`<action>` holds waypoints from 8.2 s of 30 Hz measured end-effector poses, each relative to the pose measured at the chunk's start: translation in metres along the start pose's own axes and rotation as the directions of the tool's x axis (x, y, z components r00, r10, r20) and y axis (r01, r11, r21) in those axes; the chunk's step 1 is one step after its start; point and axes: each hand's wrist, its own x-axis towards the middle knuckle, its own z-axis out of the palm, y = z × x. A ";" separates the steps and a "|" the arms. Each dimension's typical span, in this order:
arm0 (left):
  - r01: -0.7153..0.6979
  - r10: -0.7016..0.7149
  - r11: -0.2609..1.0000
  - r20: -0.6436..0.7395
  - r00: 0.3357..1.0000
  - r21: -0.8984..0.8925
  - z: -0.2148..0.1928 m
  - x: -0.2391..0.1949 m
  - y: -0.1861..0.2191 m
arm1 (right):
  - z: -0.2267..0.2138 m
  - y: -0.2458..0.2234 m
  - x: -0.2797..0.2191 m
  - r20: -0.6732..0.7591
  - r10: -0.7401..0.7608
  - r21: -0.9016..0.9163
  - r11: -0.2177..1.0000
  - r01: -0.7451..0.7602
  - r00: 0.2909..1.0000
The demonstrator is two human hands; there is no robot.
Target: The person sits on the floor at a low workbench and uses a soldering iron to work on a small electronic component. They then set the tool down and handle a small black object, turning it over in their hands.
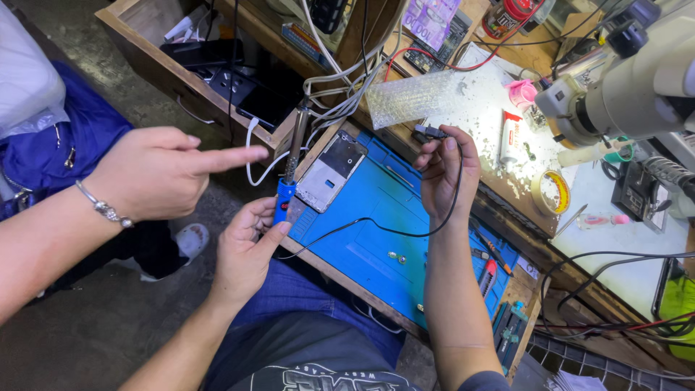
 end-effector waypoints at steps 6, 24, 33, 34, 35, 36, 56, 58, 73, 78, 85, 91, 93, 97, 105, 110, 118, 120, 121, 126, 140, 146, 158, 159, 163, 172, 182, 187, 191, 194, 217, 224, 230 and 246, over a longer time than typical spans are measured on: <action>0.007 -0.003 0.992 -0.027 1.000 0.129 0.004 0.001 0.008 | 0.005 -0.001 -0.001 -0.007 0.011 -0.015 1.000 -0.011 1.000; -0.025 0.037 0.969 -0.043 0.998 0.244 0.006 0.001 0.012 | 0.008 0.003 -0.001 -0.024 0.011 -0.048 0.999 -0.012 1.000; 0.016 0.000 0.977 -0.075 0.997 0.212 0.006 0.001 0.008 | 0.005 0.006 0.000 -0.017 0.008 -0.043 0.999 -0.009 1.000; 0.007 0.008 0.977 -0.070 0.998 0.215 0.006 0.001 0.008 | 0.005 0.007 0.000 -0.018 0.009 -0.045 0.999 -0.010 1.000; -0.003 0.017 0.976 -0.065 0.998 0.217 0.007 0.001 0.009 | 0.004 0.007 0.000 -0.018 0.010 -0.047 0.999 -0.011 1.000; -0.012 0.026 0.975 -0.060 0.998 0.220 0.007 0.001 0.010 | 0.004 0.007 0.000 -0.019 0.011 -0.049 0.999 -0.012 1.000; -0.045 0.068 0.944 -0.060 0.996 0.326 0.008 -0.003 0.018 | 0.004 0.011 -0.004 -0.013 0.027 -0.040 0.999 -0.027 1.000; -0.034 0.057 0.944 -0.061 0.997 0.328 0.008 -0.003 0.020 | 0.005 0.010 -0.005 -0.016 0.027 -0.040 0.999 -0.027 1.000; -0.024 0.038 0.961 -0.046 0.998 0.275 0.009 -0.005 0.020 | 0.006 0.009 -0.007 -0.033 0.033 -0.048 0.998 -0.034 0.999; -0.014 0.024 0.971 -0.042 0.999 0.238 0.009 -0.005 0.020 | 0.008 0.008 -0.007 -0.031 0.034 -0.050 0.998 -0.036 0.999; -0.013 0.020 0.984 -0.036 0.999 0.178 0.006 -0.006 0.013 | 0.009 0.009 -0.006 -0.023 0.035 -0.052 0.998 -0.036 0.999; 0.075 -0.075 0.997 -0.017 0.997 0.017 -0.003 -0.003 -0.003 | 0.010 0.009 -0.005 -0.018 0.037 -0.045 0.998 -0.037 0.999; 0.118 -0.119 0.991 -0.017 0.993 -0.063 -0.005 -0.001 -0.008 | 0.010 0.009 -0.004 -0.015 0.034 -0.047 0.998 -0.034 0.999; 0.138 -0.140 0.964 0.008 0.990 -0.229 -0.008 -0.001 -0.011 | 0.012 0.008 -0.001 -0.025 0.034 -0.046 0.998 -0.035 0.999; 0.165 -0.177 0.893 0.012 0.984 -0.418 -0.014 0.001 0.000 | 0.024 -0.022 0.056 -0.036 -0.218 -0.127 0.969 0.212 0.975; 0.118 -0.129 0.923 -0.008 0.992 -0.368 -0.023 0.004 -0.006 | 0.027 -0.013 0.127 0.020 -0.202 -0.120 0.972 0.203 0.979; 0.091 -0.142 0.956 -0.170 0.975 -0.279 -0.043 0.014 -0.009 | 0.007 0.067 0.260 0.249 -0.221 -0.357 0.884 0.302 0.943; 0.057 -0.109 0.969 -0.211 0.971 -0.239 -0.048 0.018 -0.008 | 0.005 0.079 0.282 0.325 -0.210 -0.483 0.802 0.353 0.922; 0.046 -0.101 0.972 -0.229 0.968 -0.232 -0.051 0.021 -0.008 | 0.008 0.082 0.295 0.344 -0.194 -0.535 0.763 0.361 0.919; 0.032 -0.106 0.975 -0.332 0.937 -0.219 -0.065 0.036 -0.014 | 0.016 0.096 0.335 0.402 -0.119 -0.699 0.600 0.388 0.908; 0.162 -0.183 0.983 -0.353 0.918 -0.088 -0.064 0.053 -0.016 | 0.002 0.127 0.346 0.392 0.004 -0.808 0.479 0.342 0.920; 0.171 -0.198 0.979 -0.314 0.929 -0.111 -0.064 0.043 -0.018 | 0.002 0.132 0.347 0.395 0.005 -0.818 0.458 0.349 0.919; 0.178 -0.214 0.975 -0.329 0.920 -0.137 -0.068 0.040 -0.035 | -0.001 0.123 0.360 0.386 0.009 -0.842 0.411 0.349 0.922; 0.183 -0.215 0.975 -0.338 0.916 -0.126 -0.068 0.039 -0.036 | -0.002 0.123 0.360 0.387 0.010 -0.843 0.409 0.349 0.922; 0.204 -0.229 0.973 -0.342 0.912 -0.106 -0.073 0.036 -0.042 | -0.009 0.122 0.354 0.375 0.018 -0.851 0.403 0.337 0.927; 0.192 -0.175 0.981 -0.314 0.933 0.025 -0.087 0.033 -0.062 | 0.005 0.128 0.354 0.391 0.030 -0.845 0.407 0.346 0.920; 0.242 -0.230 0.970 -0.342 0.911 -0.008 -0.086 0.033 -0.073 | -0.011 0.114 0.347 0.377 0.006 -0.858 0.380 0.346 0.926; 0.201 -0.185 0.979 -0.349 0.919 0.010 -0.073 0.035 -0.050 | -0.024 0.099 0.351 0.393 -0.002 -0.861 0.350 0.369 0.920; 0.234 -0.220 0.972 -0.368 0.904 -0.006 -0.059 0.036 -0.021 | -0.035 0.086 0.334 0.407 0.011 -0.865 0.325 0.382 0.913; 0.186 -0.177 0.982 -0.347 0.921 -0.007 -0.053 0.043 -0.009 | -0.028 0.077 0.319 0.452 0.044 -0.855 0.306 0.419 0.891; 0.068 -0.089 0.993 -0.228 0.970 -0.099 -0.027 0.018 0.006 | 0.051 -0.053 0.135 0.477 -0.008 -0.878 0.038 0.477 0.879; 0.033 -0.034 0.999 -0.240 0.970 -0.006 -0.022 0.011 0.011 | 0.039 -0.062 0.105 0.432 0.006 -0.900 0.071 0.430 0.902; -0.002 0.019 0.998 -0.247 0.969 0.069 -0.020 0.011 0.013 | 0.035 -0.062 0.079 0.380 0.050 -0.924 0.063 0.377 0.924; 0.042 -0.055 0.997 -0.243 0.968 -0.057 -0.022 0.015 0.009 | 0.038 -0.063 0.030 0.341 0.114 -0.940 0.064 0.335 0.933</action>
